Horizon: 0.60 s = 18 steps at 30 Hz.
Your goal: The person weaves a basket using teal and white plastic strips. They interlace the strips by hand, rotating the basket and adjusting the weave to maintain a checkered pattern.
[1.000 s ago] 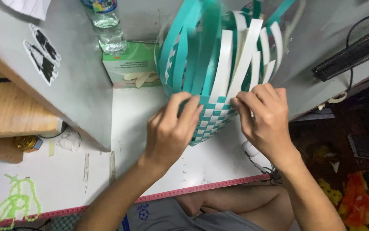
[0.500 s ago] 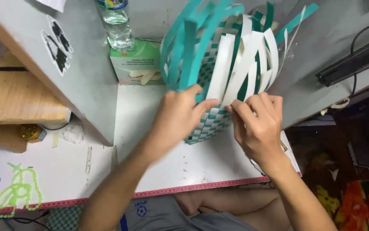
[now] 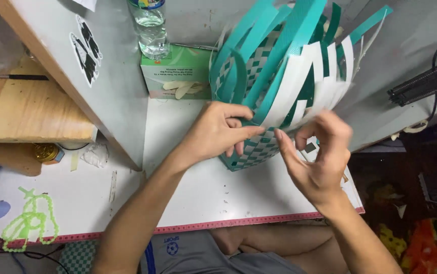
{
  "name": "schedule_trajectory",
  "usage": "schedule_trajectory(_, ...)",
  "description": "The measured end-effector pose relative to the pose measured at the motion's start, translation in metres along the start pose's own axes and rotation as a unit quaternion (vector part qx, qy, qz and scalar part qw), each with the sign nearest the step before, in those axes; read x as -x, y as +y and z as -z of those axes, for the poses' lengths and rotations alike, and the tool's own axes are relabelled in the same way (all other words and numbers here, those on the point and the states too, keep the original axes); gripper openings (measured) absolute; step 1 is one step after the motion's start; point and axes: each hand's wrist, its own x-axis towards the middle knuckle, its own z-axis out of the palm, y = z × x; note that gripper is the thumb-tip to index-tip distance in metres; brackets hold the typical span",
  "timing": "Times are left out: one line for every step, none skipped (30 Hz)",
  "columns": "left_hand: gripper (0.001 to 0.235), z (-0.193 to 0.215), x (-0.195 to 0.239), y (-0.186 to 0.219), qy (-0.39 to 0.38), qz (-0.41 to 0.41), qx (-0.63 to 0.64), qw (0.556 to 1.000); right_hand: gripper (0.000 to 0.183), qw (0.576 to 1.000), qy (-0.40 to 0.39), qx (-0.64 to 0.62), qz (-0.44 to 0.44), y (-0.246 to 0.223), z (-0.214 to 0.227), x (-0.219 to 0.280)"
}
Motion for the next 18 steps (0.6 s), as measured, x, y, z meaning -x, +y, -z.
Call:
schedule_trajectory(0.02, -0.002, 0.002, 0.002, -0.002, 0.002, 0.0, 1.0, 0.042, 1.0, 0.0, 0.001, -0.003, 0.003, -0.002, 0.005)
schedule_trajectory(0.018, -0.004, 0.003, 0.003, 0.014, -0.02, -0.021, 0.999, 0.048, 0.991, 0.067, 0.096, 0.057, 0.005, -0.004, 0.01)
schedule_trajectory(0.037, -0.006, 0.005, 0.005, 0.03, -0.042, -0.041, 0.998, 0.055, 0.966, 0.131, 0.191, 0.116, 0.007, -0.007, 0.015)
schedule_trajectory(0.037, -0.006, 0.005, 0.003, 0.028, -0.041, -0.04, 0.998, 0.055, 0.966, 0.13, 0.193, 0.115, -0.002, -0.006, 0.005)
schedule_trajectory(0.036, -0.006, 0.005, 0.0, 0.028, -0.077, -0.051, 0.995, 0.039, 0.987, 0.065, 0.134, 0.067, -0.011, -0.006, -0.004)
schedule_trajectory(0.036, -0.006, 0.007, -0.004, 0.031, -0.111, -0.061, 0.991, 0.038, 0.997, -0.004, 0.072, 0.018, -0.021, -0.006, -0.013)
schedule_trajectory(0.036, -0.004, 0.006, -0.002, 0.03, -0.108, -0.058, 0.992, 0.038, 0.997, -0.007, 0.073, 0.016, -0.012, -0.007, -0.012)
schedule_trajectory(0.028, -0.003, 0.007, -0.001, 0.022, -0.077, -0.041, 0.996, 0.026, 0.994, -0.041, 0.094, 0.03, -0.004, -0.007, -0.011)
schedule_trajectory(0.021, -0.001, 0.007, 0.0, 0.014, -0.045, -0.024, 0.999, 0.034, 0.99, -0.075, 0.115, 0.044, 0.004, -0.008, -0.009)
schedule_trajectory(0.021, 0.0, 0.006, 0.001, 0.016, -0.041, -0.023, 0.999, 0.034, 0.99, -0.079, 0.112, 0.041, 0.001, -0.005, -0.019)
schedule_trajectory(0.014, 0.002, 0.006, 0.003, 0.011, 0.006, -0.02, 1.0, 0.019, 0.988, -0.145, 0.044, 0.011, -0.003, -0.001, -0.029)
schedule_trajectory(0.016, 0.003, 0.005, 0.004, 0.005, 0.052, -0.018, 0.998, 0.006, 0.977, -0.209, -0.024, -0.018, -0.007, 0.003, -0.039)
schedule_trajectory(0.016, 0.005, 0.005, 0.007, 0.006, 0.056, -0.017, 0.998, 0.006, 0.977, -0.212, -0.027, -0.02, -0.01, 0.004, -0.041)
schedule_trajectory(0.016, 0.006, 0.004, 0.01, -0.008, 0.068, -0.024, 0.997, 0.006, 0.974, -0.221, -0.03, -0.048, -0.013, 0.006, -0.045)
schedule_trajectory(0.016, 0.006, 0.003, 0.014, -0.023, 0.08, -0.031, 0.996, 0.007, 0.97, -0.23, -0.033, -0.077, -0.016, 0.009, -0.048)
schedule_trajectory(0.016, 0.007, 0.001, 0.015, -0.023, 0.08, -0.03, 0.996, 0.007, 0.969, -0.231, -0.032, -0.077, -0.018, 0.01, -0.052)
schedule_trajectory(0.016, 0.007, -0.001, 0.016, -0.036, 0.056, -0.052, 0.996, 0.01, 0.966, -0.252, -0.025, -0.052, -0.02, 0.011, -0.056)
schedule_trajectory(0.017, 0.007, -0.002, 0.017, -0.05, 0.033, -0.074, 0.995, 0.014, 0.961, -0.273, -0.018, -0.028, -0.022, 0.012, -0.059)
